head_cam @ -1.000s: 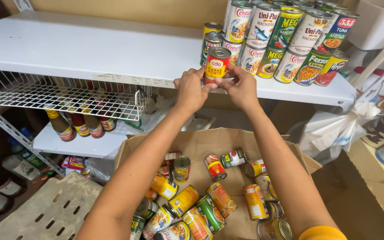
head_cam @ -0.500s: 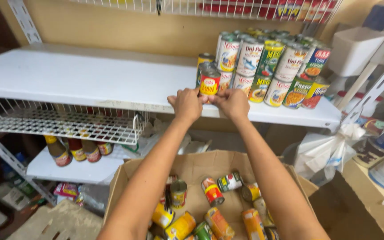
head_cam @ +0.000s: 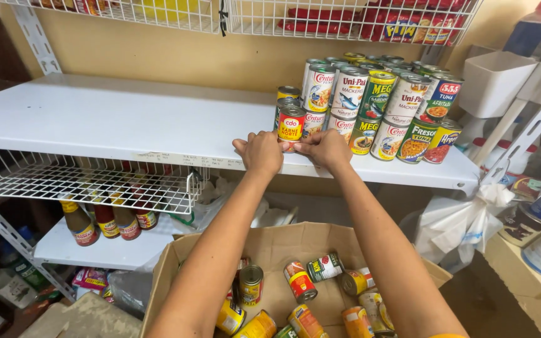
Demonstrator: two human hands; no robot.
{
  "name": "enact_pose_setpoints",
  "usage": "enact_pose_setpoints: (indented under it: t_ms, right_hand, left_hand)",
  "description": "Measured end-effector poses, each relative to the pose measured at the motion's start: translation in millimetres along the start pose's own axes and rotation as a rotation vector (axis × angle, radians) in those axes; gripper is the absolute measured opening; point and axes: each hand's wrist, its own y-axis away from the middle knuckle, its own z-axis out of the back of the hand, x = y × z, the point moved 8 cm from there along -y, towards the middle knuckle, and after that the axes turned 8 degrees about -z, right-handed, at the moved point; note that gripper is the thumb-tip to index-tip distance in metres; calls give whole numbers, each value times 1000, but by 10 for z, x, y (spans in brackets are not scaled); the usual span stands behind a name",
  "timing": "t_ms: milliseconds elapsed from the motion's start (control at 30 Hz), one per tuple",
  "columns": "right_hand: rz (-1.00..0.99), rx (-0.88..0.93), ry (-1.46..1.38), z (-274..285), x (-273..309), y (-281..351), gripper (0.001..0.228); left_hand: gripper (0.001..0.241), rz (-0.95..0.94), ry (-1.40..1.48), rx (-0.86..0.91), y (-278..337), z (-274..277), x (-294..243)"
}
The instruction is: Organizing and stocking various canned goods from a cardboard box onto store shelves.
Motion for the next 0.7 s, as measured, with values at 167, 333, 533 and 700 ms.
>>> enact_pose_setpoints:
  t_ms: [167, 333, 533, 700]
  right_hand:
    - [-32, -77, 103, 61, 114, 94, 40]
    - [-51, -113, 173, 67, 182, 107, 43]
    - [12, -169, 173, 20, 211, 92, 38]
    - [34, -207, 153, 108, 315, 281, 30]
  left_hand:
    - [24, 43, -1, 64, -92, -15, 32]
    - [25, 60, -18, 88, -209, -103, 94]
    - [32, 95, -19, 125, -277, -149, 163]
    - [30, 31, 46, 85, -229, -89, 156]
